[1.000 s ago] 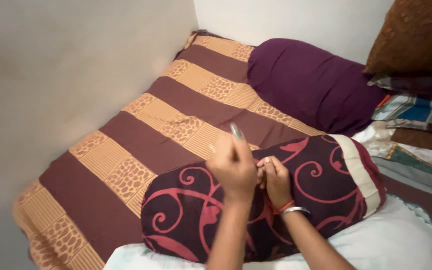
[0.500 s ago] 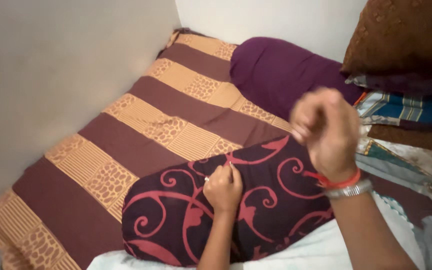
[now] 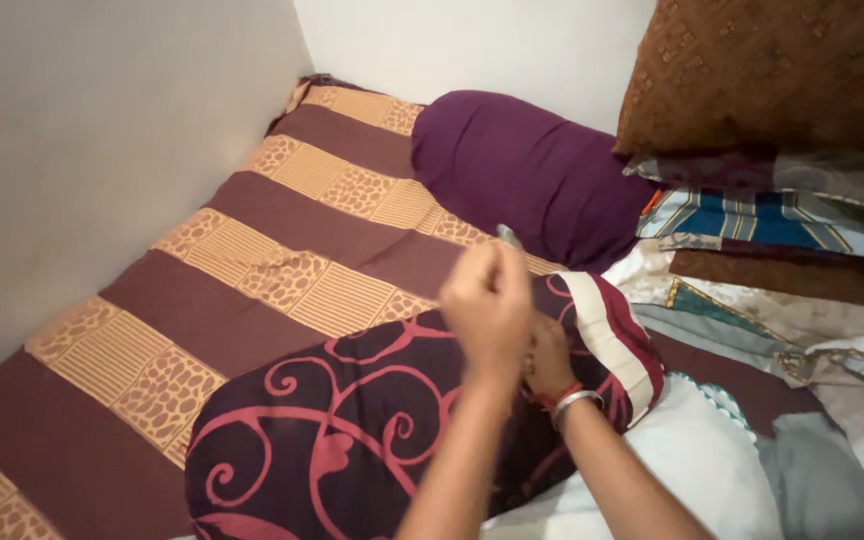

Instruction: The person sits on a bed and repeatedly pats, squeezes, and rolls a cylindrical pillow on their lap to fluff it. They adjust the pillow's position and orientation multiple times while continuing to pat and press it.

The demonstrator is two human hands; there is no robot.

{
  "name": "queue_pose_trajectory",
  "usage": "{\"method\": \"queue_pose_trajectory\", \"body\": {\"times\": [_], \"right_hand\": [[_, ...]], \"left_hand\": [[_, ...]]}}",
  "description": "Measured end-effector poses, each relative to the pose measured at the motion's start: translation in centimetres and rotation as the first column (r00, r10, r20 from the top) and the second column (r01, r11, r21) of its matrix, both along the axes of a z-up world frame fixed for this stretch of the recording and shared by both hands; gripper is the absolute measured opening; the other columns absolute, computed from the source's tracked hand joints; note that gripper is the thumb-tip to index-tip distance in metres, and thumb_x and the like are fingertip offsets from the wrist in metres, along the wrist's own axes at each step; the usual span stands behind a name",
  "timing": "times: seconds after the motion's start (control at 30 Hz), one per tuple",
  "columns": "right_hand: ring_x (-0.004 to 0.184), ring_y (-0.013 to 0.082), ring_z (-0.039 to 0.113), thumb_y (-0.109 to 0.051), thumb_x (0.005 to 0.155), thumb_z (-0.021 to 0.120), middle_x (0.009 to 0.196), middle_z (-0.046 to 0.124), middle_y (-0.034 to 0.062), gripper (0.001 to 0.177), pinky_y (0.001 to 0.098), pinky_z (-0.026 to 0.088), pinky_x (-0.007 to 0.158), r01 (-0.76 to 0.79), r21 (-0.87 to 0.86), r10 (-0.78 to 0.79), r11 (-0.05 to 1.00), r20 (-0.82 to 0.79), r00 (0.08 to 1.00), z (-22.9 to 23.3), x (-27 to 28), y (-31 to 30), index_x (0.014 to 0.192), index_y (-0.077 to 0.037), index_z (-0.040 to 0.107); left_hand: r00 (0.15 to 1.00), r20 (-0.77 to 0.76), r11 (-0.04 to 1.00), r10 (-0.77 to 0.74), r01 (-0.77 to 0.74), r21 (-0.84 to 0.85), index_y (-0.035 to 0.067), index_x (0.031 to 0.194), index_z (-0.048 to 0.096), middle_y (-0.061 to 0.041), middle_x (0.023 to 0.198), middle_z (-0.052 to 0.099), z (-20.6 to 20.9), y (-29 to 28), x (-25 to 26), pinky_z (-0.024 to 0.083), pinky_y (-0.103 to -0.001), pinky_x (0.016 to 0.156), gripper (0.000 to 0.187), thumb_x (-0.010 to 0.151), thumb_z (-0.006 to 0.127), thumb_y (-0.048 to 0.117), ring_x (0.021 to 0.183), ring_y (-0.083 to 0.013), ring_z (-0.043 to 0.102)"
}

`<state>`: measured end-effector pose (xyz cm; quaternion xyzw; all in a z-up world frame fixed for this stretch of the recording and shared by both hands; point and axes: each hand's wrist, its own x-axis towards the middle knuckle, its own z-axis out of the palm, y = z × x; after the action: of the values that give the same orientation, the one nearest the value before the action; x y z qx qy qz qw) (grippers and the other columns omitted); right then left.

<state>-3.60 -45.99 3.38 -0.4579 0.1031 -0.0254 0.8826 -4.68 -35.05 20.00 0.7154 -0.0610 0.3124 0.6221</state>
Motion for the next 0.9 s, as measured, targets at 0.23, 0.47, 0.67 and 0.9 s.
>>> {"method": "queue_pose_trajectory", "body": {"times": [0.23, 0.47, 0.67, 0.9], "right_hand": [[0.042, 0.0005, 0.027, -0.042, 0.104, 0.067, 0.057, 0.035, -0.0148, 0.043, 0.0185, 0.019, 0.036, 0.424, -0.116, -0.438, 0.898, -0.146, 0.887, 14.1, 2.4, -8.6, 0.072, -0.027, 0.042], [0.037, 0.0062, 0.026, -0.039, 0.109, 0.053, 0.051, 0.033, -0.0070, 0.047, 0.0254, 0.018, 0.036, 0.174, -0.083, -0.128, 0.981, 0.391, 0.912, 13.0, 0.1, -11.8, 0.069, -0.019, 0.039], [0.032, 0.0064, 0.025, -0.032, 0.102, 0.050, 0.047, 0.031, -0.0064, 0.043, 0.0257, 0.015, 0.031, 0.106, -0.136, -0.111, 0.985, -0.030, 0.993, -2.2, 3.3, -11.7, 0.063, -0.018, 0.038], [0.038, 0.0053, 0.024, -0.026, 0.107, 0.052, 0.053, 0.031, -0.0066, 0.047, 0.0263, 0.015, 0.035, 0.180, -0.435, -0.203, 0.882, -0.007, 0.979, 5.1, 2.6, -6.2, 0.063, -0.016, 0.037]], "left_hand": [[0.997, 0.001, 0.697, 0.072, -0.051, 0.715, 0.009, 0.057, 0.067, -0.012, 0.058, 0.065, -12.8, -2.8, -1.1, 0.050, -0.046, 0.043, 0.041, 0.094, 0.062, 0.027, 0.044, -0.0332, 0.063], [0.998, -0.056, 0.668, 0.033, 0.020, 0.744, 0.009, 0.061, 0.067, -0.013, 0.061, 0.066, -12.2, -2.6, -0.6, 0.051, -0.045, 0.046, 0.040, 0.096, 0.061, 0.027, 0.048, -0.0326, 0.065], [0.959, -0.273, 0.766, -0.075, 0.231, 0.600, 0.010, 0.069, 0.073, -0.017, 0.068, 0.069, -4.8, -0.6, -1.9, 0.052, -0.052, 0.056, 0.037, 0.095, 0.062, 0.033, 0.059, -0.0405, 0.066], [0.972, 0.007, 0.777, 0.236, -0.194, 0.599, 0.007, 0.071, 0.070, -0.014, 0.068, 0.069, -1.8, 10.1, -1.7, 0.050, -0.048, 0.050, 0.035, 0.098, 0.060, 0.028, 0.056, -0.0352, 0.066]]}}
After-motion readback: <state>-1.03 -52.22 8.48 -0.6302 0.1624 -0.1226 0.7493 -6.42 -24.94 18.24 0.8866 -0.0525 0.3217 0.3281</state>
